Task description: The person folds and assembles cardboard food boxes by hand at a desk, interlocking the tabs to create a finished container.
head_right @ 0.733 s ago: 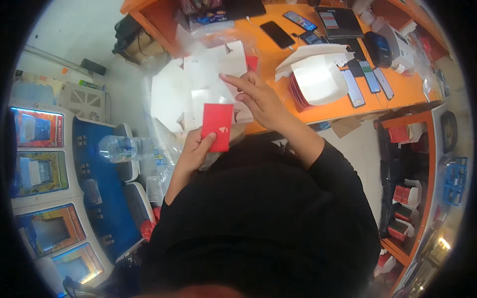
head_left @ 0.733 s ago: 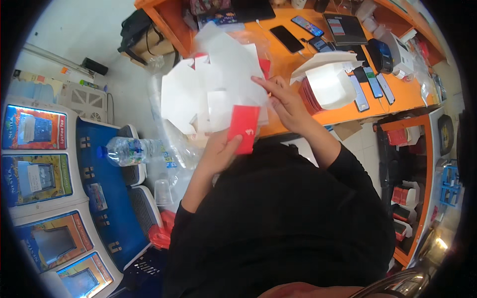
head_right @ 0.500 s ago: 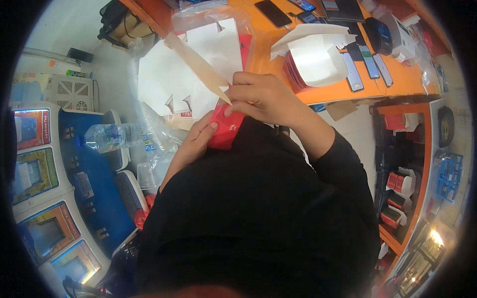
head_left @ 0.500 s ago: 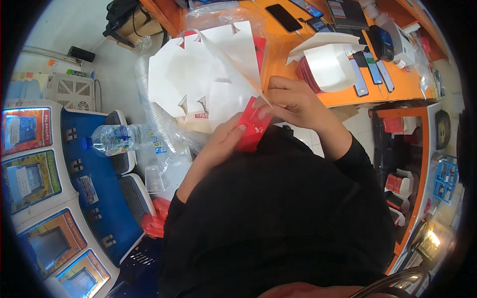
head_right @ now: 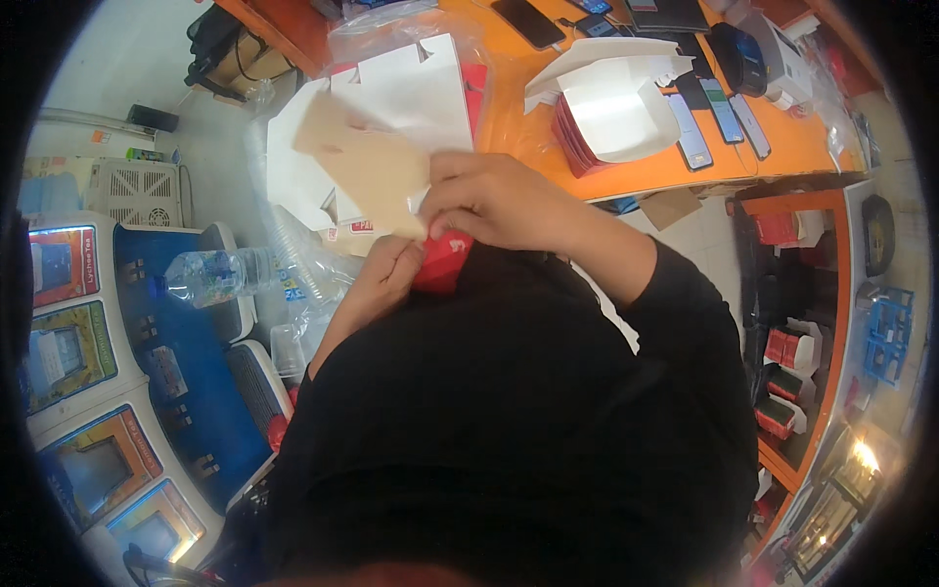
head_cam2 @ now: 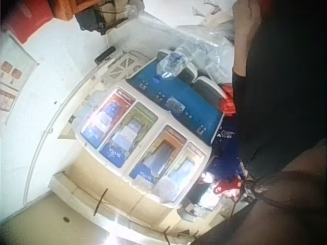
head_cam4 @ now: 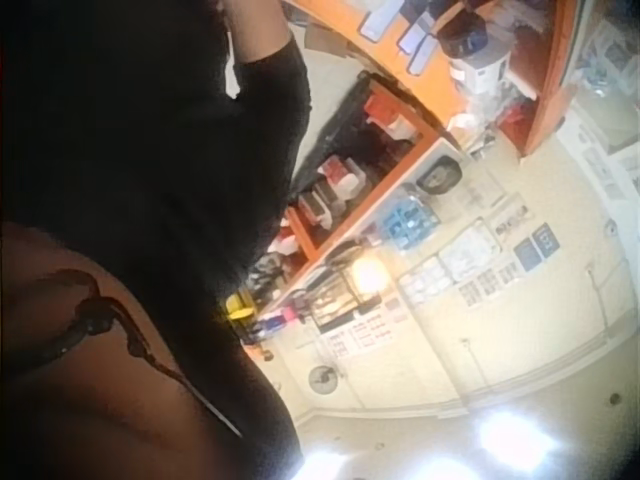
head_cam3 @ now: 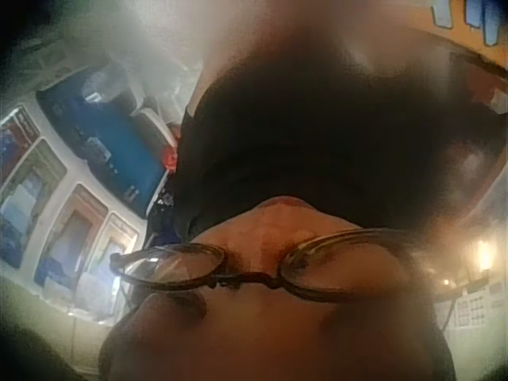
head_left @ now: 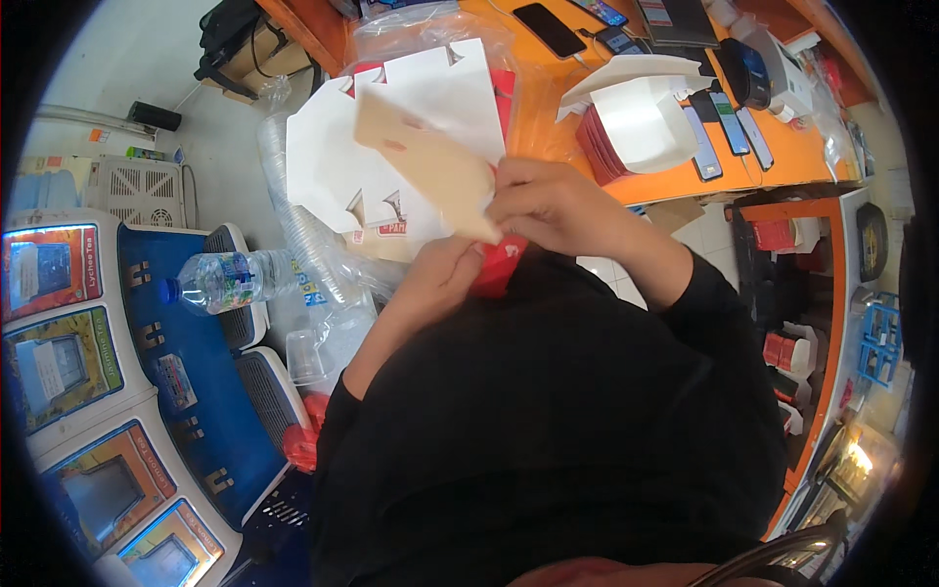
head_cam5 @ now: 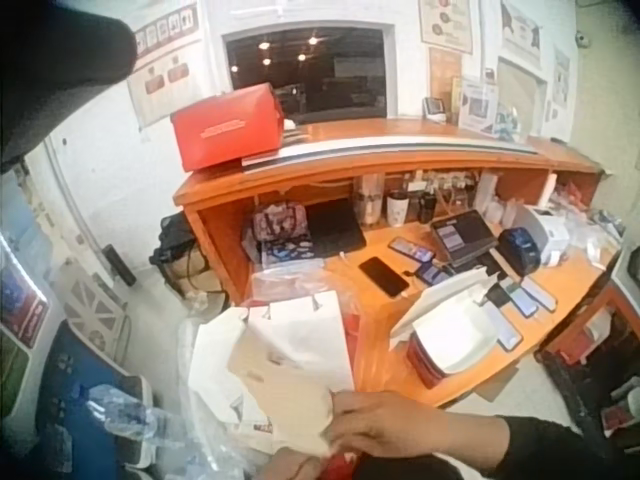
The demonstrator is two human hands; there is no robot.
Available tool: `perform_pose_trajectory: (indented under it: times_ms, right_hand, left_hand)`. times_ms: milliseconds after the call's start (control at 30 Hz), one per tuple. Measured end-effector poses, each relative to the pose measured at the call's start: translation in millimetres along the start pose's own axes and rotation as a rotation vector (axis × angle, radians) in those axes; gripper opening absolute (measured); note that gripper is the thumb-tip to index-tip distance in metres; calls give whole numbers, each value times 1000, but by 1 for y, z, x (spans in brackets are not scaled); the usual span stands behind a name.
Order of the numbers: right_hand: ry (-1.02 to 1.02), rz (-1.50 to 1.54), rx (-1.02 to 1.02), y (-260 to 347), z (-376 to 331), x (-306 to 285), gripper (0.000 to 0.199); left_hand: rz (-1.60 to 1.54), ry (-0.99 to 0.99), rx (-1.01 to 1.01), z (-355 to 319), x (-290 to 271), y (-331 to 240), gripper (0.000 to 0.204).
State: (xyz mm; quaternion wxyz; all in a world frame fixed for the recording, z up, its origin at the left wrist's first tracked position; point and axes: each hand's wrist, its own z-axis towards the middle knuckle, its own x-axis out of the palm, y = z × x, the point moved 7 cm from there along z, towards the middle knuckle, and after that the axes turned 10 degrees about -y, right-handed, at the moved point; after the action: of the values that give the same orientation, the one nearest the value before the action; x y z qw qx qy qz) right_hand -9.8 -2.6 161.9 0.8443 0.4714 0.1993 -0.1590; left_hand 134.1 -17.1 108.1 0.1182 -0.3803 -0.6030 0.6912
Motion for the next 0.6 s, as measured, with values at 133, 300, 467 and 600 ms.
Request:
perform_pose_trajectory:
  times_ms: [133, 300, 467, 600]
  right_hand:
    - [-470, 55, 311, -10, -13, -5, 67]
    - [-242, 463, 603, -44, -23, 25, 79]
    - [-94, 667, 495, -46, -31, -9, 81]
    - [-27, 688, 592, -40, -35, -9, 91]
  left_hand:
    - [162, -132, -81, 9, -6, -6, 30]
    - [373, -254, 471, 13, -20, -29, 32]
    - [889, -794, 320, 13, -118, -9, 30]
    - [811, -785, 219, 8, -122, 7, 22]
